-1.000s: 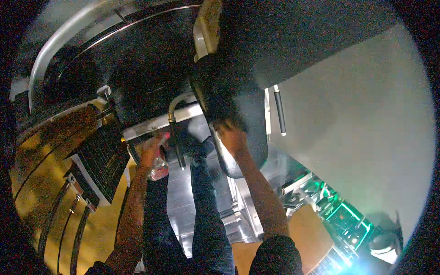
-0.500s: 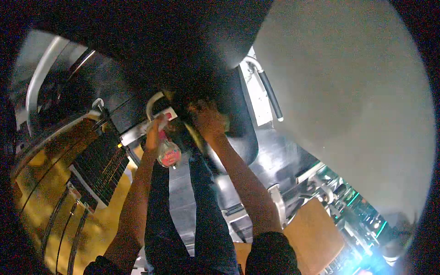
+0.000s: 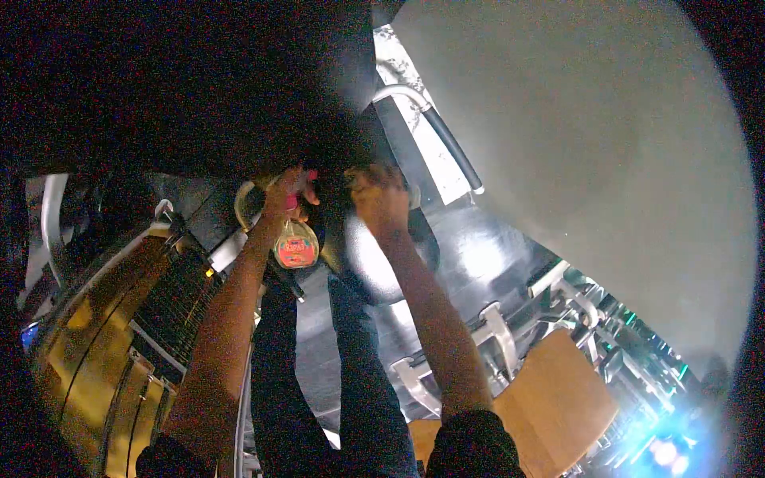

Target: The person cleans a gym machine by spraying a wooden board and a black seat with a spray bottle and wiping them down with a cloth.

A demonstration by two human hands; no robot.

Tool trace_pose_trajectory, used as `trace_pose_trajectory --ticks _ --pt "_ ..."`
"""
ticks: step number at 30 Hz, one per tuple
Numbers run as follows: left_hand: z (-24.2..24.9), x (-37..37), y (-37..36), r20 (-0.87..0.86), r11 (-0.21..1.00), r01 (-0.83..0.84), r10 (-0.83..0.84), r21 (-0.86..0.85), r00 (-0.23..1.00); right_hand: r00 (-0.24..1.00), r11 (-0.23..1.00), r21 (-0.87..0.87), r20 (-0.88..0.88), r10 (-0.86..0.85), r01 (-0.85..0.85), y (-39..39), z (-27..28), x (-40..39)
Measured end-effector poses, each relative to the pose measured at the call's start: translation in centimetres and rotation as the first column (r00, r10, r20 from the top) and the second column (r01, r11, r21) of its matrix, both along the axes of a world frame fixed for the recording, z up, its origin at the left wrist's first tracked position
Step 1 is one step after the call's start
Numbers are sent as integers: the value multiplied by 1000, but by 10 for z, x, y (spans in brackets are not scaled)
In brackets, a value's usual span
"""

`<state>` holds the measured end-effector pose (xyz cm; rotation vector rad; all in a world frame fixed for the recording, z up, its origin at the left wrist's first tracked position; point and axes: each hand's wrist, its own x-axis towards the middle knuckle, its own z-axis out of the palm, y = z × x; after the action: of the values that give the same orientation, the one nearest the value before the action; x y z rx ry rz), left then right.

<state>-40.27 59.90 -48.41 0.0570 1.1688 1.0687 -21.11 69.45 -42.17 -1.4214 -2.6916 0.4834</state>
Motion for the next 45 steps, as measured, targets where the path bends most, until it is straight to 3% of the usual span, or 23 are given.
trace_pose_trajectory --ticks 2,4,5,6,8,10,11,14,15,19,21,22,26,28,30,32,34,36,37,38,40,43,45 --pt "12 2 -5 -102 998 11 -4 69 995 999 998 -40 1 51 -51 -18 0 6" --pt "16 2 -5 -204 990 27 2 141 979 909 909 44 -34 416 -414 -20 3 12" --pt "16 1 -2 -159 998 2 6 55 987 884 882 73 -14 467 -465 -12 5 19" --pt "16 1 0 -113 999 -19 16 -31 993 887 886 73 -16 461 -459 -2 6 22" --pt "19 0 -2 -131 1000 -14 11 -20 991 973 972 -124 85 213 -201 24 4 23" --pt "16 -2 -4 -147 1000 -13 12 -10 989 989 994 -110 145 43 -27 53 14 18" --pt "11 -1 -4 -80 997 -48 43 -63 996 986 980 -114 45 -160 165 58 16 13" --pt "-16 -6 -10 -33 996 -27 24 -91 999 952 956 -48 -94 -293 289 43 7 3" --pt "-23 -9 -11 -46 998 22 -25 -63 999 985 985 -63 -58 -164 161 34 23 3" --pt "-15 -3 -14 -220 1000 5 -5 1 976 1000 995 -101 -18 -19 17 -12 10 17" --pt "-33 -15 -15 72 993 109 -106 -45 992 997 989 -141 -65 38 -47 -18 20 21" --pt "-34 -15 -17 68 993 108 -105 -46 992 997 989 -141 -70 39 -48 -14 15 20" --pt "-14 -8 -12 -9 999 -35 34 -20 999 987 981 -159 -98 -127 110 30 1 -3" --pt "-15 -11 -11 -7 998 -53 52 -36 999 953 966 -55 -158 -259 254 39 -8 -18" --pt "-28 -17 -12 178 994 9 11 -113 984 940 951 -21 -146 -308 308 27 -12 -28" --pt "-19 -16 -11 101 992 28 -15 -127 995 973 993 -42 -199 -117 111 8 -5 -30" --pt "-3 -12 -9 24 989 40 -37 -139 999 996 998 -55 -79 -37 33 -14 -3 -24" --pt "10 -7 -11 -219 995 85 -72 53 973 941 941 -22 -43 336 -337 -21 -2 -13" --pt "7 -9 -11 -219 995 86 -73 51 973 910 909 102 -54 411 -404 -15 -1 -8" --pt "3 -13 -8 -123 996 84 -84 -5 989 911 910 101 -55 410 -403 -4 -4 -5" --pt "1 -14 -8 -24 994 89 -91 -60 996 955 936 -214 42 294 -279 29 -3 -9" --pt "1 -12 -9 2 999 -5 5 -46 1000 992 991 -98 78 101 -93 75 0 -21" --pt "-3 -12 -9 -23 995 30 -32 -94 999 997 999 -32 -64 -37 35 95 -9 -26"
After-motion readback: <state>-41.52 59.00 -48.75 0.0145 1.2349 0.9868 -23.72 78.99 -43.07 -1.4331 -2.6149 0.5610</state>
